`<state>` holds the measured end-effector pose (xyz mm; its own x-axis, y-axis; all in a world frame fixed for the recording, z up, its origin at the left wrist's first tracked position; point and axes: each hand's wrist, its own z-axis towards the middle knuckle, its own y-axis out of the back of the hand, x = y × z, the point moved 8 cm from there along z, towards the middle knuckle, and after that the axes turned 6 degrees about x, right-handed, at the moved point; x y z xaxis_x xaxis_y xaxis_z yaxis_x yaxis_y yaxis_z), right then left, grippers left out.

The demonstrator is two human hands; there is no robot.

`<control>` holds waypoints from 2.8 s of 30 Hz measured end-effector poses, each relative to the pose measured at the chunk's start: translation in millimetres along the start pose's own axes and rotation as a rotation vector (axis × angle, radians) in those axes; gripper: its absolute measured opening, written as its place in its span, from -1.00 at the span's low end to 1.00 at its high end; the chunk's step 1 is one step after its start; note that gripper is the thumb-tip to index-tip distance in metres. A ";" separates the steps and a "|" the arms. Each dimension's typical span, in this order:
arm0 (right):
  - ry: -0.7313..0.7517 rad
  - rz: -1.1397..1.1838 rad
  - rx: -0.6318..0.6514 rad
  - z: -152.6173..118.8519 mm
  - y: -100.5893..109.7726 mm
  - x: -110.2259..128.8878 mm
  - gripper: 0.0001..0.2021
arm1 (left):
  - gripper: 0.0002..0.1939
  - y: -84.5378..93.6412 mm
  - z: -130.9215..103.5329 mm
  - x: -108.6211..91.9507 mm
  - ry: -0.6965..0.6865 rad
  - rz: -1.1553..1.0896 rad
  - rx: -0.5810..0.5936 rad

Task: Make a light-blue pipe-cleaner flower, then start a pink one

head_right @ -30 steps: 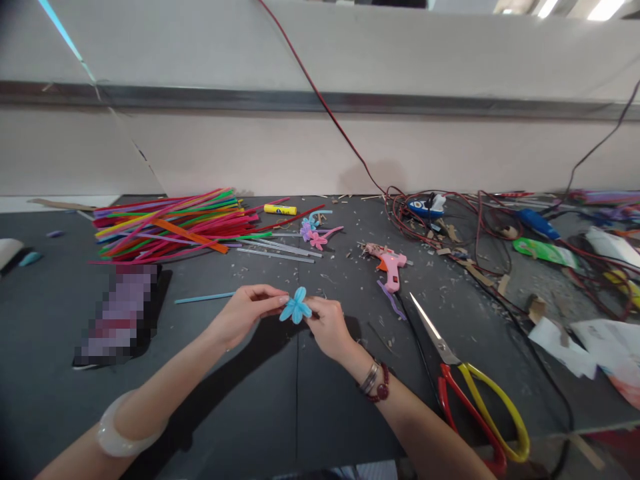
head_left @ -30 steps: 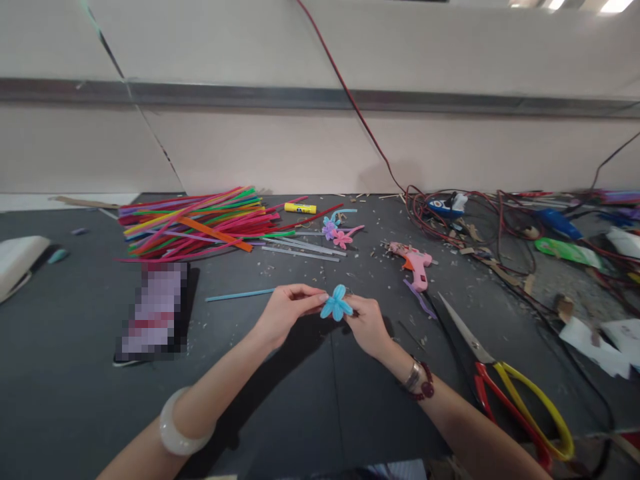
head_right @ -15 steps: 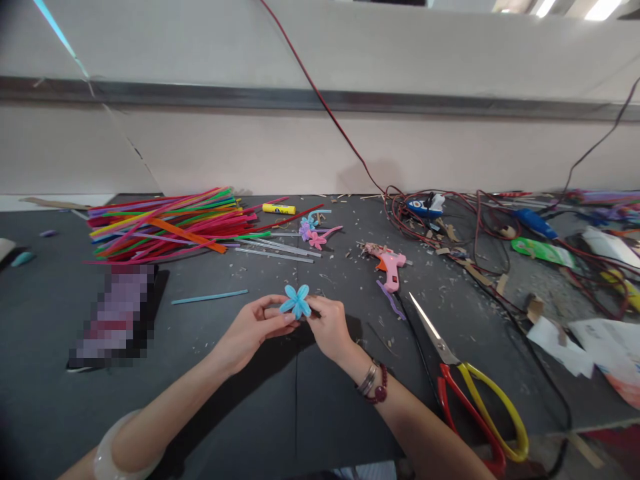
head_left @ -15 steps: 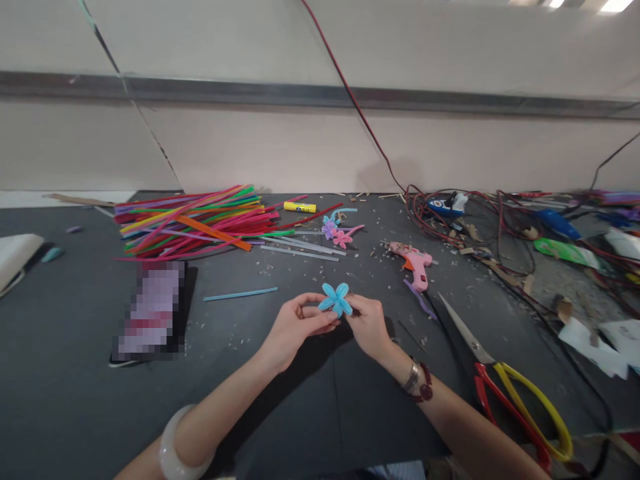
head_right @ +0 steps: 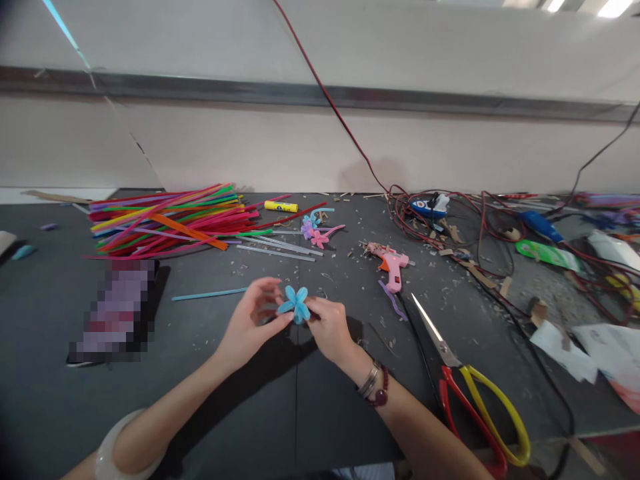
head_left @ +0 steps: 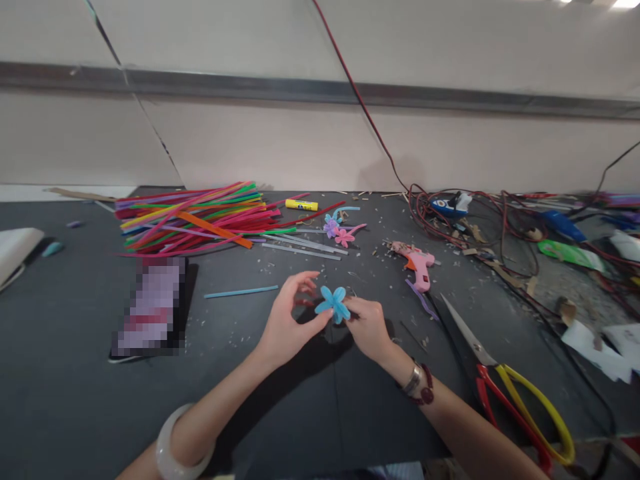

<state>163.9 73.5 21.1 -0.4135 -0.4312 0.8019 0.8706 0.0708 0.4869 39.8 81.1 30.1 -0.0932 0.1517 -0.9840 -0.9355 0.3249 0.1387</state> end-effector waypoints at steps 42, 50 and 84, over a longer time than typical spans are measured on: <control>0.011 0.019 0.170 -2.0 -19.3 -2.1 -0.80 | -0.77 -21.8 -18.6 -37.6 -0.704 0.765 0.288; -0.009 0.043 0.154 -1.8 -18.3 -3.5 -0.79 | -0.77 -25.6 -20.5 -38.4 -0.711 0.774 0.317; 0.029 -0.011 0.156 -3.3 -19.7 2.5 -0.77 | -0.79 -15.5 -17.3 -38.1 -0.648 0.643 0.116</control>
<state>146.5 68.1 12.4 -0.4127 -0.4587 0.7869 0.8130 0.2040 0.5454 52.0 54.2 63.5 -0.3418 0.8173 -0.4639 -0.7266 0.0833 0.6820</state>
